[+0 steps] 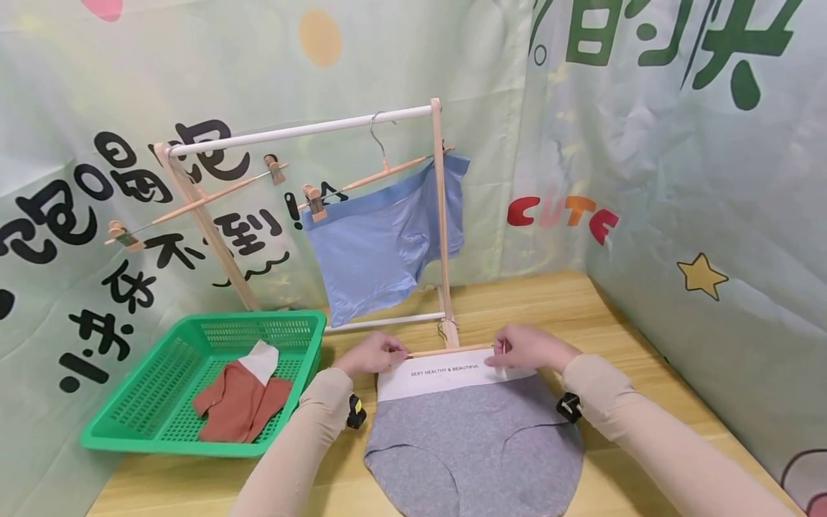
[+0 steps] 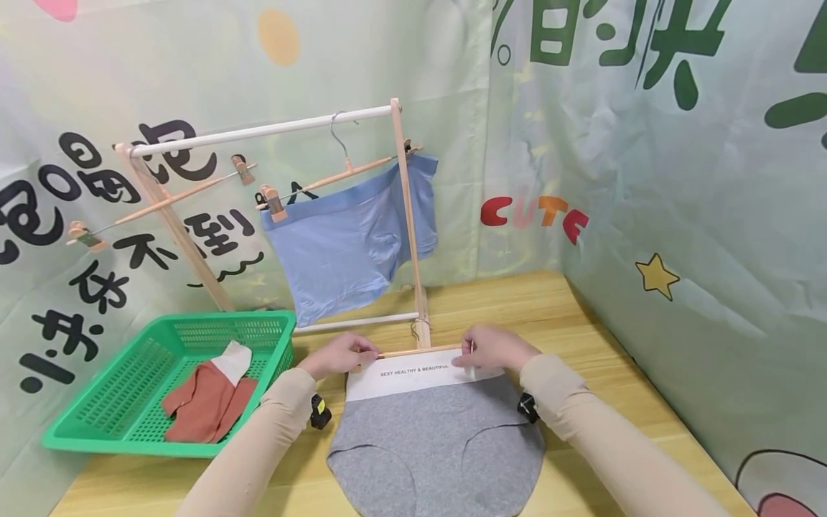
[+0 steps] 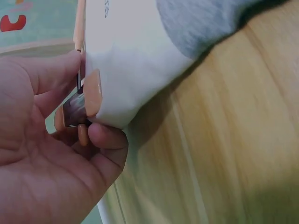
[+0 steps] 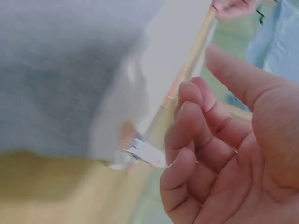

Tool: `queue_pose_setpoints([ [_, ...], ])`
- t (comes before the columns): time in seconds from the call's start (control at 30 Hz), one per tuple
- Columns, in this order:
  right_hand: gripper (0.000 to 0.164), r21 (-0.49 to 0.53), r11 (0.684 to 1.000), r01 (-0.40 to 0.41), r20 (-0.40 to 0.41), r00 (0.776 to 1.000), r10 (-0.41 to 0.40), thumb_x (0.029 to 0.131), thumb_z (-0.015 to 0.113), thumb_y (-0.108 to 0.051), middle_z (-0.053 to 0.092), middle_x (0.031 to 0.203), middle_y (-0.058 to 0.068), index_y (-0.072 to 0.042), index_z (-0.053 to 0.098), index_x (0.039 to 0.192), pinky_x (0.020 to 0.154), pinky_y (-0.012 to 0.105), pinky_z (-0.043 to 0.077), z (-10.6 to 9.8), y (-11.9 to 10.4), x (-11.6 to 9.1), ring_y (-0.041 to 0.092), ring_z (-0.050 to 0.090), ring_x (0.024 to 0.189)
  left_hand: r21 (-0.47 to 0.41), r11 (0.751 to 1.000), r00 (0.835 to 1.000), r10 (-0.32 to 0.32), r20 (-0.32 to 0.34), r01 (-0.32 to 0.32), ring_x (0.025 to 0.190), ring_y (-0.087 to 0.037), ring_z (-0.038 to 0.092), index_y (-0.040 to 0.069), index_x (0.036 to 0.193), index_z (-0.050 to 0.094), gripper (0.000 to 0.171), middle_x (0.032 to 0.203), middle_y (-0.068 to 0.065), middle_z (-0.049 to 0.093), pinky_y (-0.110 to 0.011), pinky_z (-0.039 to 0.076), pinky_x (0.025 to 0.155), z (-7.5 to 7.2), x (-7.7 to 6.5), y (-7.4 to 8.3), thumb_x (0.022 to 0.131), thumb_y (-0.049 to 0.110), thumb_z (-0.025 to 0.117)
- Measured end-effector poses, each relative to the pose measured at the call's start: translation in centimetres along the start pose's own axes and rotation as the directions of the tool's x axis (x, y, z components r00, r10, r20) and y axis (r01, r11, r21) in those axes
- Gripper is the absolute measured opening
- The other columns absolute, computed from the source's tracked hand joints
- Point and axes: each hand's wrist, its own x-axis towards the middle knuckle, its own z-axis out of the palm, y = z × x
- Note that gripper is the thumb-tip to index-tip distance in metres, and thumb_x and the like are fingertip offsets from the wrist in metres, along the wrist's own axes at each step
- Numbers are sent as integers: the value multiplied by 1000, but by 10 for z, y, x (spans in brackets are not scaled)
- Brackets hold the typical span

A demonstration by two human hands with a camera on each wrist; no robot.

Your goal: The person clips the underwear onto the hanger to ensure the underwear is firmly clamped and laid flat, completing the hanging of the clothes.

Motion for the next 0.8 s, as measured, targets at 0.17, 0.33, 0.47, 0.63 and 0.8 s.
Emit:
queue_pose_setpoints([
  [0.17, 25, 64, 998, 18, -76, 997, -14, 101, 75, -27, 67, 71, 5, -9, 66, 87, 58, 28, 50, -24, -5, 18, 17, 62, 62, -2, 1000, 1000, -3, 0, 3, 79, -10, 60, 3, 116, 79, 22, 105, -9, 76, -25, 50, 69, 2, 2, 0, 108, 15, 62],
  [0.33, 20, 120, 991, 53, -162, 986, -33, 105, 69, -22, 71, 84, 13, -2, 69, 101, 65, 31, 55, -44, -16, 36, 20, 66, 72, -43, 999, 1000, -17, -26, 15, 74, -10, 54, 4, 109, 78, 19, 94, -4, 70, -24, 46, 66, 4, 2, 2, 108, 13, 62],
  [0.47, 23, 164, 984, 72, -200, 979, -38, 106, 67, -18, 73, 92, 14, 3, 70, 115, 75, 34, 58, -61, -29, 52, 23, 70, 79, -2, 1000, 996, 12, -83, -12, 78, -10, 57, 4, 106, 79, 18, 94, -4, 73, -26, 48, 70, 4, -3, 9, 107, 12, 63],
  [0.63, 32, 186, 980, 73, -249, 968, -25, 106, 67, -18, 76, 104, 19, 5, 68, 128, 83, 36, 58, -87, -50, 65, 27, 75, 88, 147, 988, 976, 66, -207, -35, 81, -11, 61, 8, 100, 81, 17, 91, -4, 76, -30, 52, 77, 2, -13, 27, 105, 11, 66],
  [0.8, 38, 160, 982, 95, -301, 953, -43, 106, 67, -17, 76, 117, 27, 6, 65, 136, 84, 35, 56, -107, -70, 76, 31, 77, 94, 241, 969, 943, 125, -309, -50, 85, -14, 67, 9, 98, 82, 16, 98, -6, 81, -33, 56, 80, -6, -28, 45, 104, 8, 67],
])
